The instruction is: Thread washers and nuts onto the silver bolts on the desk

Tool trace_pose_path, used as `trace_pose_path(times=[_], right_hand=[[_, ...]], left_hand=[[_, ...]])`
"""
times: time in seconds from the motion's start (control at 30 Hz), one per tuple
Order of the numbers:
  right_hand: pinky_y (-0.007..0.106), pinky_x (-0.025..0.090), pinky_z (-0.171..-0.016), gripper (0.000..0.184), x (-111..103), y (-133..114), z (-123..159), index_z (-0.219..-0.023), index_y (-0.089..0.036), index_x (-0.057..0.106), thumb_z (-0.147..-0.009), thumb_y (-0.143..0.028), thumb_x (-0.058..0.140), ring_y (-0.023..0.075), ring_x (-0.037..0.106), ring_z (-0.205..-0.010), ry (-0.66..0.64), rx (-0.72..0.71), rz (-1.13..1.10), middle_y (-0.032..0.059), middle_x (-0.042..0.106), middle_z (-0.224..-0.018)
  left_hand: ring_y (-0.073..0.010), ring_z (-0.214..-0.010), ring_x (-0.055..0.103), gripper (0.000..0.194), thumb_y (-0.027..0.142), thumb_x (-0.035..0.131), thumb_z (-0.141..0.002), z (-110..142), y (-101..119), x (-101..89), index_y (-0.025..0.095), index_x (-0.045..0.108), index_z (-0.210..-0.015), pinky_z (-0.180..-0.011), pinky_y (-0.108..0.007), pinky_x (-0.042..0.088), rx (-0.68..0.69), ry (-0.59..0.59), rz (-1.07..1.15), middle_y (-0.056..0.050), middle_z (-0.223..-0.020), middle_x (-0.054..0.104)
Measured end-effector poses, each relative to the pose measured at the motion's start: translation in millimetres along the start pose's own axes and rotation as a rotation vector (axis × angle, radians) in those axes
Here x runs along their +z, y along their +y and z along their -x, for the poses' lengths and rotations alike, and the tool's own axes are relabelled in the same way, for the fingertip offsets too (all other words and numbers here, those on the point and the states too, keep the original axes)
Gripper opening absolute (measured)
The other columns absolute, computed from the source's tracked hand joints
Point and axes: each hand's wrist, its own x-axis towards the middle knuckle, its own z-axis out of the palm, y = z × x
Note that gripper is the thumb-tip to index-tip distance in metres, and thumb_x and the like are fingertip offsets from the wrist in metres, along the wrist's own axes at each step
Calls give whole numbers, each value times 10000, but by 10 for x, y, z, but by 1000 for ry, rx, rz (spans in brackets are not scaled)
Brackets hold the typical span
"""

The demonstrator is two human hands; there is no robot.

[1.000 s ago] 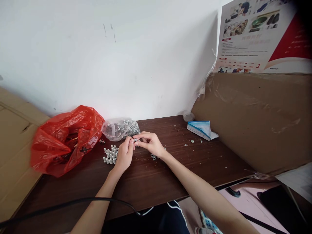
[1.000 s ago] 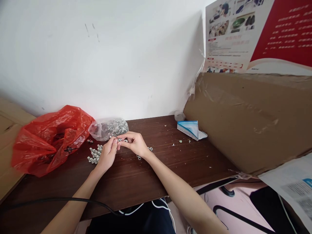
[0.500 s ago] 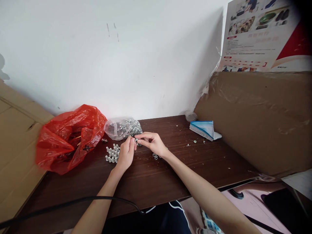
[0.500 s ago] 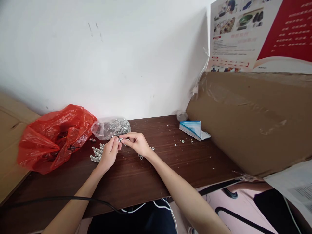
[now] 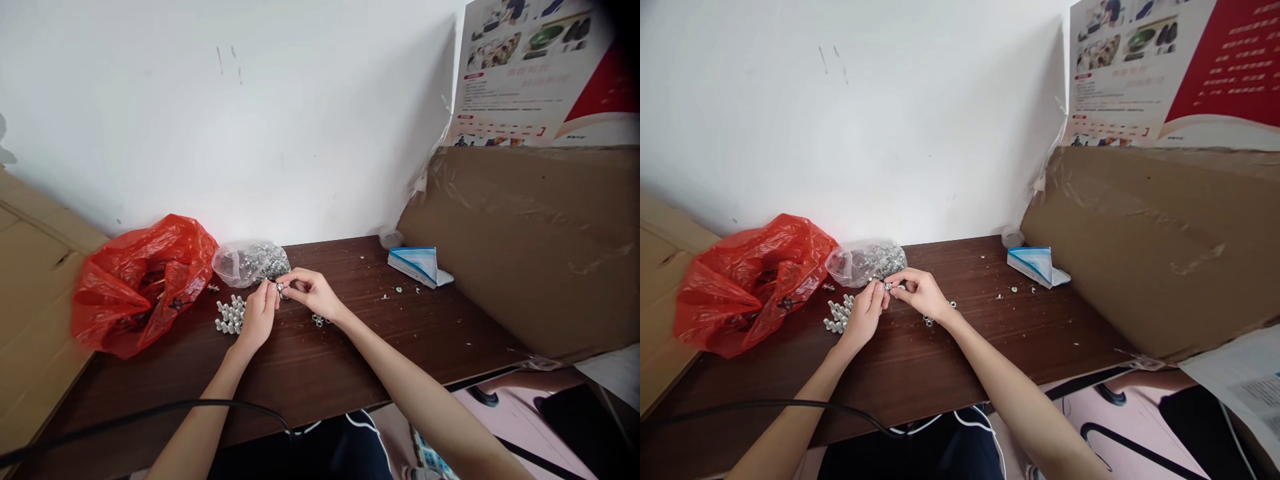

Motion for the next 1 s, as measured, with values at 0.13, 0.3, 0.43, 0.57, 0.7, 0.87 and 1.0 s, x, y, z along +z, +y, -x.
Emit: trace_pose_path(times=[0.13, 0.3, 0.43, 0.57, 0.7, 0.87, 1.0], right_hand=[[234, 277, -487, 270, 12, 5, 0, -958, -193, 692, -787, -401, 669, 77, 328, -503, -15, 55, -74, 11, 643, -803], [239, 286, -492, 205, -1, -15, -3, -895, -200, 703, -788, -372, 670, 75, 314, -511, 11, 20, -94, 5, 593, -778], [241, 257, -474, 200, -3, -54, 0, -907, -210, 702, -770, -356, 690, 65, 274, -495, -7, 12, -111, -9, 533, -768], [235, 297, -487, 260, 14, -42, -1, -899, -178, 676, -802, -417, 646, 77, 363, -514, -5, 85, -81, 2, 602, -770], [231, 352, -554, 278, -2, -1, -6, -814, -153, 663, -818, -428, 628, 99, 461, -608, -54, 84, -51, 22, 648, -792], [216, 242, -458, 273, -32, -25, -5, -952, -158, 663, -774, -365, 680, 55, 285, -492, -74, 99, -83, 6, 627, -816], [214, 229, -451, 287, -14, -32, -7, -970, -161, 656, -782, -378, 668, 51, 284, -491, -78, 108, -132, 11, 612, -826]], left_hand=[[-112, -506, 455, 364, 366, 289, -949, 1, 3, 4, 202, 401, -644, -559, -254, 350, 11, -15, -8, 32, -546, 473], [-115, -510, 449, 368, 377, 279, -951, 4, 12, 8, 204, 397, -648, -571, -258, 350, 11, -33, 15, 30, -557, 471], [-113, -494, 440, 364, 376, 285, -948, 3, 2, 15, 204, 393, -646, -560, -258, 348, -5, -30, 26, 32, -552, 468], [-115, -511, 444, 359, 381, 282, -952, 5, -3, 14, 203, 397, -663, -566, -260, 344, 5, -42, 37, 31, -567, 472], [-115, -524, 449, 360, 381, 281, -955, 7, -3, 11, 202, 390, -662, -575, -258, 343, -9, -39, 33, 32, -571, 472], [-113, -523, 448, 359, 380, 281, -953, 1, -14, 20, 201, 395, -665, -579, -256, 343, -28, -42, 28, 35, -571, 471], [-114, -516, 440, 347, 379, 289, -951, 1, -18, 25, 202, 397, -672, -578, -257, 339, -44, -47, 26, 39, -561, 462]])
